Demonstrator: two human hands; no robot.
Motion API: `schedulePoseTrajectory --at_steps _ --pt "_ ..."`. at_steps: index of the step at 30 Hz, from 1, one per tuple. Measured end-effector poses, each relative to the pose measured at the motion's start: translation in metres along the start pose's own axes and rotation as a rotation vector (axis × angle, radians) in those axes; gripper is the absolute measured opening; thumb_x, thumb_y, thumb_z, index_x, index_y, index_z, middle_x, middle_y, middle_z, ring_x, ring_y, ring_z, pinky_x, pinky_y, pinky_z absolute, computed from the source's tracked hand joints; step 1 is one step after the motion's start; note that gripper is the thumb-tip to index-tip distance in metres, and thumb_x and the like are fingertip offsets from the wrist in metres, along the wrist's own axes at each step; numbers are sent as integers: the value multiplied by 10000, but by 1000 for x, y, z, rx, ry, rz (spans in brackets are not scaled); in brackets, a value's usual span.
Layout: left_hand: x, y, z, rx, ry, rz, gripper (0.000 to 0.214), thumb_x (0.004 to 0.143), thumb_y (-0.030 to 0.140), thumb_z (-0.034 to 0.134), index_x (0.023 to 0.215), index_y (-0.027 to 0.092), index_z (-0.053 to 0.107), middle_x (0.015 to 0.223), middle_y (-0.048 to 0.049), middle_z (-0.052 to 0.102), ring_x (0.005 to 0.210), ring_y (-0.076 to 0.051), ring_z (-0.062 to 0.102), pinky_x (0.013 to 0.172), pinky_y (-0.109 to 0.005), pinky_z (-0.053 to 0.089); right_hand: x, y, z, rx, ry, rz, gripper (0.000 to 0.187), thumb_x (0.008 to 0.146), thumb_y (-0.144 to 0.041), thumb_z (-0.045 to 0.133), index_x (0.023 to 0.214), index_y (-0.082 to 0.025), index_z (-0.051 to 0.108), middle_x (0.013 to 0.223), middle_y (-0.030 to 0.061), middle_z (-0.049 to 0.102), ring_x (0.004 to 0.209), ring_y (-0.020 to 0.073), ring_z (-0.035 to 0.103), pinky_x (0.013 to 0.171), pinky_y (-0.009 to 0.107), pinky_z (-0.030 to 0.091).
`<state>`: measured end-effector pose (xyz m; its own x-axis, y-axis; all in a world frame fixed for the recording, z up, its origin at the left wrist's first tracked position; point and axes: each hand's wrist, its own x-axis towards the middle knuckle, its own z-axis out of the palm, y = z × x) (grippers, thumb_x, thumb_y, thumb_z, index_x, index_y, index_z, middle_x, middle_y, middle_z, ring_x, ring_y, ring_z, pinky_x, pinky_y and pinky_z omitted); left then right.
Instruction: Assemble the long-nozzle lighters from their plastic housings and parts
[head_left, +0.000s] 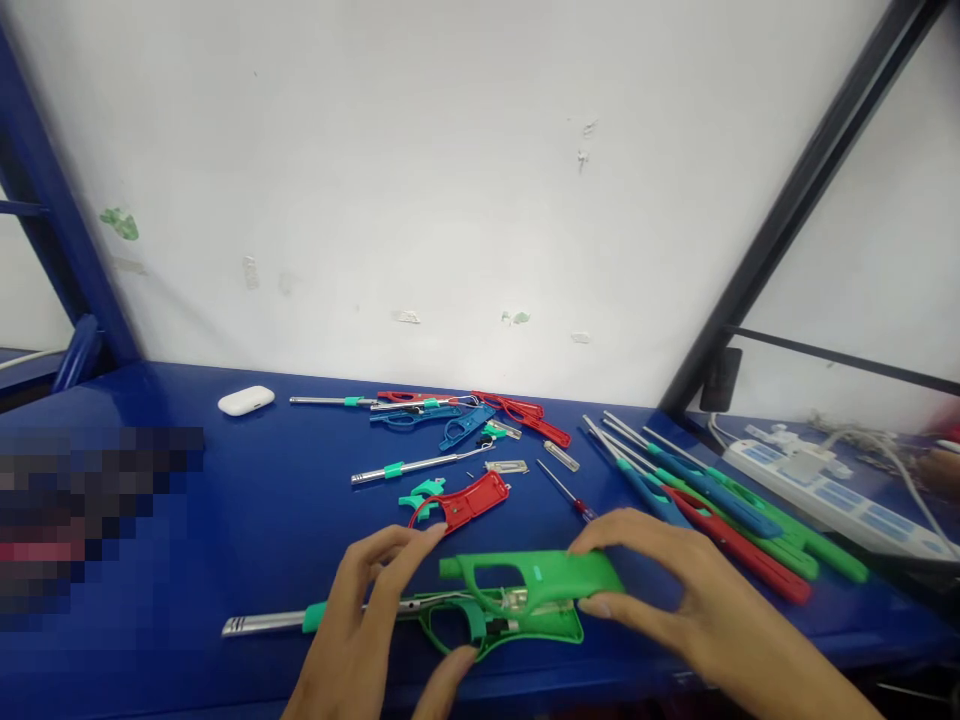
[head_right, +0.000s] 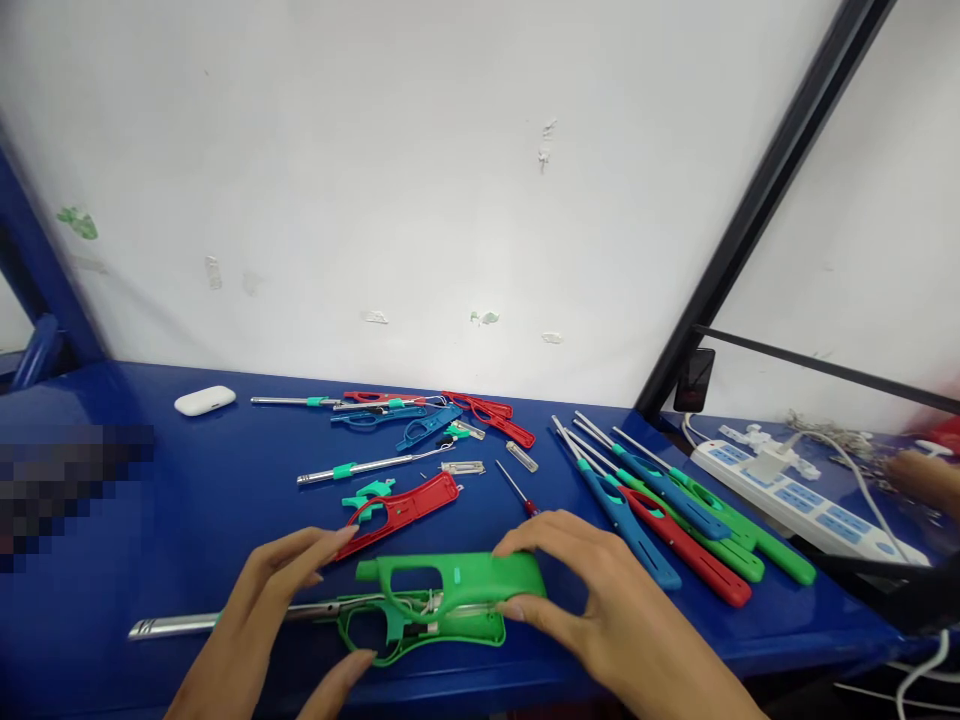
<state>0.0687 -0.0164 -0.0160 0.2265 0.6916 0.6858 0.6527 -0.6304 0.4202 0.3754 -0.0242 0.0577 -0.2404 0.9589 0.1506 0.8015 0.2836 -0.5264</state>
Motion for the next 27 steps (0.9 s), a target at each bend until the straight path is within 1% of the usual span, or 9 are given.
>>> schedulePoseTrajectory --at_steps 2,4,7,9,12,15,18,22,27 --pt "3 -7 -6 51 -20 52 533 1012 390 617 1533 339 514 1374 -86 671 1194 -269 718 943 -352 652 2 -4 6 23 -54 -23 235 940 -517 760 1106 -351 766 1199 6 755 1151 258 690 1088 384 513" --pt "4 -17 -11 112 -34 100 492 1008 389 627 1496 353 570 1326 -56 717 1187 -270 716 965 -362 643 3 -9 12 45 -102 -36 210 959 -497 748 1115 -356 752 1185 -4 748 1129 240 687 1078 362 508" --pt "3 -31 -17 152 -91 129 378 1018 387 627 1391 347 668 1222 -30 770 1127 -255 732 948 -349 641 5 -14 18 62 -134 -28 185 972 -478 743 1121 -368 738 1195 -19 735 1145 224 671 1058 329 501" --pt "2 -35 -19 151 -136 156 295 1027 377 623 1300 337 725 1160 -15 787 1083 -231 738 925 -315 639 5 -15 19 65 -143 -22 183 971 -479 745 1122 -375 735 1205 -27 729 1158 220 662 1056 320 495" --pt "5 -34 -22 144 -121 197 234 1052 348 585 1201 316 763 1074 12 798 1012 -190 741 871 -260 635 4 -13 21 62 -152 -24 189 971 -472 746 1128 -367 731 1208 -21 729 1156 225 662 1051 322 493" --pt "11 -28 -24 152 -47 242 265 1086 334 517 1131 307 776 991 34 803 921 -167 744 804 -242 629 4 -12 23 53 -162 -37 175 970 -443 755 1115 -348 736 1185 -10 738 1143 230 669 1059 330 484" --pt "15 -26 -26 171 -35 278 308 1105 331 474 1091 313 781 959 51 810 879 -162 747 779 -245 621 6 -12 25 56 -157 -43 180 961 -417 772 1125 -350 740 1180 -15 743 1136 227 676 1072 329 474" --pt "13 -27 -26 173 -63 269 327 1110 334 460 1080 317 786 969 55 817 875 -165 753 798 -257 624 6 -15 27 63 -157 -27 190 952 -394 786 1135 -364 745 1190 -27 746 1137 224 680 1061 315 485" --pt "10 -29 -24 139 -58 231 332 1113 352 460 1114 335 791 956 47 816 868 -165 752 790 -249 634 5 -18 29 67 -180 -11 250 937 -410 802 1183 -407 758 1229 -34 733 1175 226 672 1067 302 498"
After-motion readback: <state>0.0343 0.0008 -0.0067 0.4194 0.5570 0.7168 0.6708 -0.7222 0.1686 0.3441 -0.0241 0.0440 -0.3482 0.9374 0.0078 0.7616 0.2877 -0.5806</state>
